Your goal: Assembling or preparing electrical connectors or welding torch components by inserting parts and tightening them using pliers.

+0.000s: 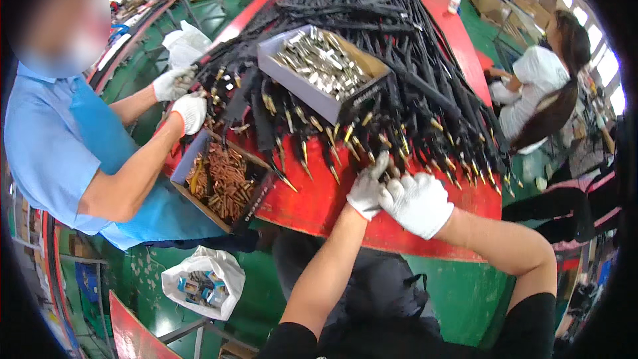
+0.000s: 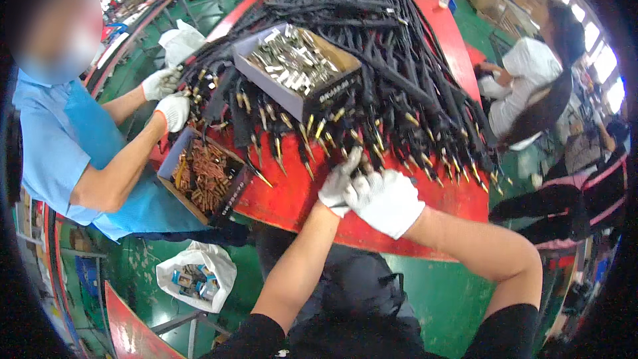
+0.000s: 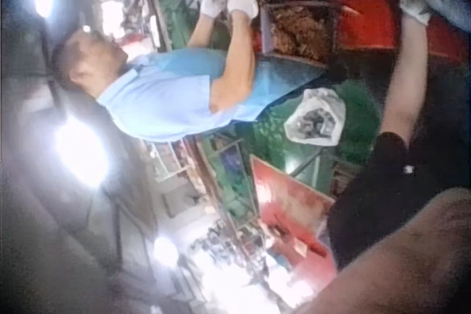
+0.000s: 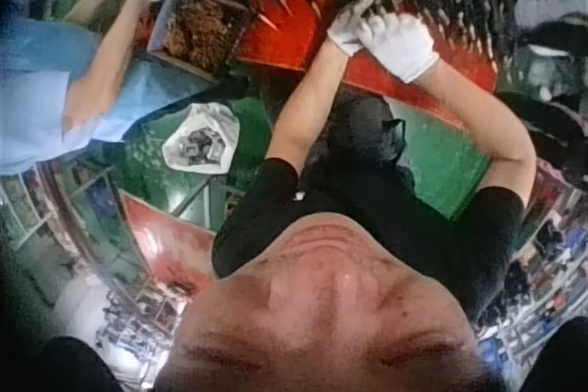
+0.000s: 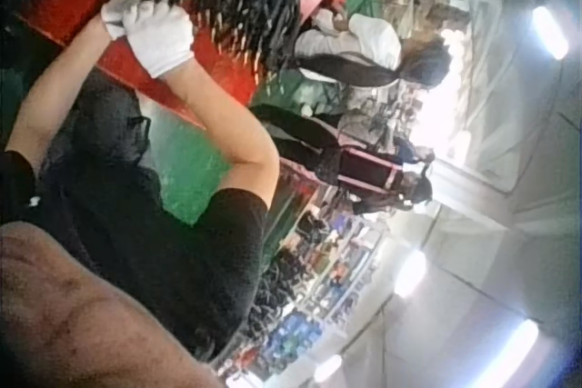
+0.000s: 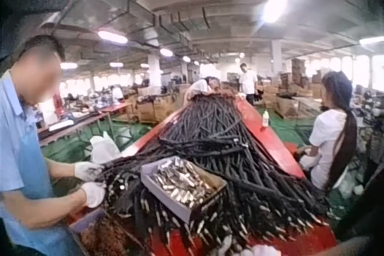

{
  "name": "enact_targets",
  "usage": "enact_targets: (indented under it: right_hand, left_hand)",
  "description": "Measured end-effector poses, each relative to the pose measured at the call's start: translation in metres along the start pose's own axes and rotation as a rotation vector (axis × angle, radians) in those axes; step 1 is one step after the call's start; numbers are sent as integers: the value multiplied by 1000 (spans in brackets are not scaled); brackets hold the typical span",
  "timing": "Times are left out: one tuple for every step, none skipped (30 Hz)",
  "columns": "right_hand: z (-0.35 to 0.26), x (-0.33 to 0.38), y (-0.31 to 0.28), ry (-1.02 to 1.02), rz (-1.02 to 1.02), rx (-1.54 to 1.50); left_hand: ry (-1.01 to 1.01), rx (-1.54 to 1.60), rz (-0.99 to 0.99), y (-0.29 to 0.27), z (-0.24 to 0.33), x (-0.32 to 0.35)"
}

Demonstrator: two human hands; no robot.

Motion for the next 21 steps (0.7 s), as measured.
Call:
enact_targets:
  right_hand:
    - [3, 0, -6, 17, 7, 1]
    - [0, -1, -9, 10, 15, -30]
    - [-2, -1, -10, 6, 19, -58]
    - [6, 7, -6, 18, -25, -100]
    - [10, 20, -6, 36, -68, -135]
    - [10, 24, -8, 105, -62, -205]
    - [6, 33, -5, 118, -88, -218]
    - [8, 44, 2, 187, -127, -243]
    - [10, 54, 8, 252, -162, -260]
    - [13, 67, 15, 326, -150, -283]
    - [10, 77, 22, 334, -161, -295]
    - [14, 88, 29, 428, -196, -313]
    - [17, 97, 37, 520, -229, -329]
    - [17, 103, 38, 564, -207, -350]
    - [14, 108, 43, 571, -213, -356]
    - [13, 114, 48, 593, -239, -352]
    - [12, 118, 53, 615, -264, -351]
    - [10, 120, 55, 619, -265, -358]
    - [8, 120, 57, 629, -284, -372]
    - [8, 121, 58, 639, -305, -382]
    - [9, 122, 56, 644, -311, -382]
  left_hand:
    - [-499, 688, -15, 19, -33, 10]
    - [-366, 516, -44, 5, -31, 4]
    - [-237, 345, -81, -8, -31, 0]
    - [-420, 628, -24, 6, -25, 5]
    - [-607, 906, 39, 29, -10, 10]
    - [-601, 909, 68, 21, -8, 9]
    - [-601, 918, 86, 20, -10, 8]
    - [-568, 874, 98, 19, -5, 8]
    - [-619, 805, 134, 18, -10, 11]
    - [-606, 847, 136, 21, -11, 8]
    - [-589, 886, 136, 21, -13, 5]
    - [-624, 856, 114, 20, -16, 9]
    - [-635, 852, 121, 18, -18, 10]
    - [-623, 865, 101, 20, -18, 10]
    - [-608, 878, 80, 22, -16, 10]
    - [-594, 884, 53, 23, -13, 12]
    - [-602, 878, 56, 23, -14, 14]
    - [-613, 865, 77, 21, -15, 16]
    - [-624, 853, 97, 20, -16, 17]
    - [-619, 855, 119, 21, -15, 16]
    - [-612, 860, 90, 23, -11, 16]
Point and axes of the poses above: each hand's wrist, its own x-axis away from the middle knuckle, its own y-axis out of the palm, z = x × y, the point moved 9 cm from there along -x, towards the middle knuckle, and after that the axes turned 3 degrees about y, right-handed, at the moved point
